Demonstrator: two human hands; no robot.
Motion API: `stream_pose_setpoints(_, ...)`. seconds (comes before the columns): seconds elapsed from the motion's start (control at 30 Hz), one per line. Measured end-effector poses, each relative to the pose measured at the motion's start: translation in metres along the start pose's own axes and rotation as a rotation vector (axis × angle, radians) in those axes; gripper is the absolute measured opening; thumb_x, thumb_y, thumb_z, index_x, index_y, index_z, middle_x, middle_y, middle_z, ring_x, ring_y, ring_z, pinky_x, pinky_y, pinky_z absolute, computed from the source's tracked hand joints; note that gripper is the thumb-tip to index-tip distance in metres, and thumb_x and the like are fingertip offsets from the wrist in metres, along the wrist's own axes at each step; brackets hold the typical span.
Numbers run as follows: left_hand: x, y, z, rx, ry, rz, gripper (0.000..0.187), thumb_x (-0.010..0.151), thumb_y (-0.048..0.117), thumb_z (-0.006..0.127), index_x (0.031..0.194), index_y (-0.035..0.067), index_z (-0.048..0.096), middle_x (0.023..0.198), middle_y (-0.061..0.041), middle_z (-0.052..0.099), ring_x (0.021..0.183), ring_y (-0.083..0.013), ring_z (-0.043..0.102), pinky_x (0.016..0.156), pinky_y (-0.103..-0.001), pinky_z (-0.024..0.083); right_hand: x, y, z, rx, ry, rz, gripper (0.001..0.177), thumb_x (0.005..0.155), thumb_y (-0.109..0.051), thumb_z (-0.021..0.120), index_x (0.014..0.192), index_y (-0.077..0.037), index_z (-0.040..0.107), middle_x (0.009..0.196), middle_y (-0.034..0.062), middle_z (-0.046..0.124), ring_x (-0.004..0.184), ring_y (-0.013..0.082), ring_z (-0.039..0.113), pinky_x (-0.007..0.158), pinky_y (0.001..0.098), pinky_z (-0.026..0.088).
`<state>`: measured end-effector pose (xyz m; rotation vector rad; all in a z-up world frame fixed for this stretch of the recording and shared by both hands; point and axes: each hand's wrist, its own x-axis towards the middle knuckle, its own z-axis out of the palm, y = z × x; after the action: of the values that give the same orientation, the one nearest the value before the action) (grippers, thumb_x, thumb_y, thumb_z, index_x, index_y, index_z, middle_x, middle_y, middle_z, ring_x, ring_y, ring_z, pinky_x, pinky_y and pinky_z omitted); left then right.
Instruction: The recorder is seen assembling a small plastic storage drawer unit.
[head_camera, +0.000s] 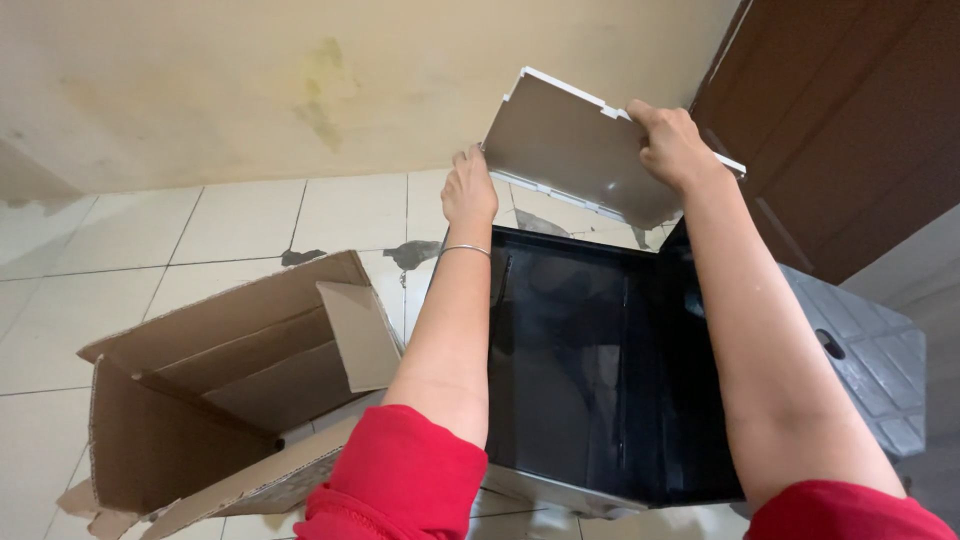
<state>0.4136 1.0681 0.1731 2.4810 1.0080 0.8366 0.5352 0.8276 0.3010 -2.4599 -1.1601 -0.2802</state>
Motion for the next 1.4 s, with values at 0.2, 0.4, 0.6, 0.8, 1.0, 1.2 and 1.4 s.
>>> stream_pose_setpoints(0.2, -0.015, 0.016, -0.028, -0.01, 0.088, -0.015, 0.028, 0.095, 0.004, 0.058, 0.123, 0.006, 0.054, 0.122, -0.017, 0.056, 0.106, -0.038, 0.068, 0.083, -0.049, 0.058, 0.012, 0.01, 0.012, -0.041, -0.07, 0.105, 0.045, 0.092, 0.012, 0.054, 0.131, -0.01, 0.06, 0.114, 0.0244, 0.068, 0.106, 0.0402, 0.067, 0.092, 0.0476, 0.056)
stream_pose_setpoints(0.4, -0.007, 0.003, -0.019, -0.064, 0.038, 0.061, 0.031, 0.093, 0.0, 0.057, 0.123, 0.009, 0.056, 0.129, -0.017, 0.054, 0.104, -0.0401, 0.068, 0.086, -0.05, 0.056, 0.01, 0.001, 0.035, -0.177, -0.135, 0.038, 0.051, 0.087, 0.003, 0.066, 0.133, -0.018, 0.061, 0.116, 0.0211, 0.068, 0.111, 0.0378, 0.065, 0.096, 0.048, 0.053)
stream_pose_setpoints(0.6, 0.0, -0.002, -0.018, -0.137, -0.035, -0.012, 0.048, 0.09, -0.001, 0.061, 0.134, 0.017, 0.057, 0.133, -0.012, 0.06, 0.117, -0.0386, 0.063, 0.095, -0.049, 0.053, 0.02, 0.007, 0.061, -0.282, -0.12, -0.053, 0.061, 0.08, 0.005, 0.068, 0.136, -0.017, 0.06, 0.114, 0.0205, 0.07, 0.113, 0.0392, 0.064, 0.092, 0.0505, 0.052)
stream_pose_setpoints(0.8, -0.004, 0.004, -0.033, -0.143, -0.127, -0.055, 0.061, 0.086, -0.001, 0.061, 0.141, 0.024, 0.053, 0.135, -0.01, 0.06, 0.119, -0.0368, 0.062, 0.097, -0.047, 0.053, 0.035, 0.012, 0.085, -0.302, -0.127, -0.059, 0.053, 0.088, 0.006, 0.058, 0.135, -0.02, 0.063, 0.112, 0.0212, 0.071, 0.11, 0.0394, 0.066, 0.091, 0.0512, 0.052)
stream_pose_setpoints(1.0, 0.001, 0.0, -0.024, -0.14, -0.118, -0.052, 0.06, 0.091, -0.003, 0.056, 0.142, 0.027, 0.051, 0.137, -0.01, 0.059, 0.118, -0.0376, 0.063, 0.096, -0.048, 0.053, 0.036, 0.005, 0.086, -0.302, -0.131, -0.063, 0.053, 0.084, 0.006, 0.06, 0.131, -0.019, 0.064, 0.11, 0.0208, 0.071, 0.109, 0.0393, 0.066, 0.089, 0.0507, 0.053)
stream_pose_setpoints(1.2, -0.001, -0.001, -0.022, -0.171, -0.1, -0.029, 0.048, 0.102, 0.002, 0.053, 0.143, 0.026, 0.054, 0.139, -0.01, 0.06, 0.12, -0.0378, 0.063, 0.098, -0.048, 0.053, 0.032, 0.018, 0.103, -0.274, -0.137, -0.055, 0.053, 0.081, 0.004, 0.064, 0.129, -0.017, 0.064, 0.11, 0.0212, 0.071, 0.108, 0.0402, 0.066, 0.088, 0.051, 0.054)
stream_pose_setpoints(1.4, 0.006, -0.007, -0.022, -0.182, -0.095, -0.032, 0.061, 0.085, -0.006, 0.064, 0.141, 0.016, 0.053, 0.134, -0.014, 0.063, 0.121, -0.039, 0.062, 0.096, -0.047, 0.054, 0.027, 0.037, 0.13, -0.293, -0.152, -0.086, 0.044, 0.084, 0.002, 0.066, 0.126, -0.014, 0.063, 0.111, 0.0199, 0.072, 0.11, 0.0407, 0.066, 0.088, 0.0523, 0.054)
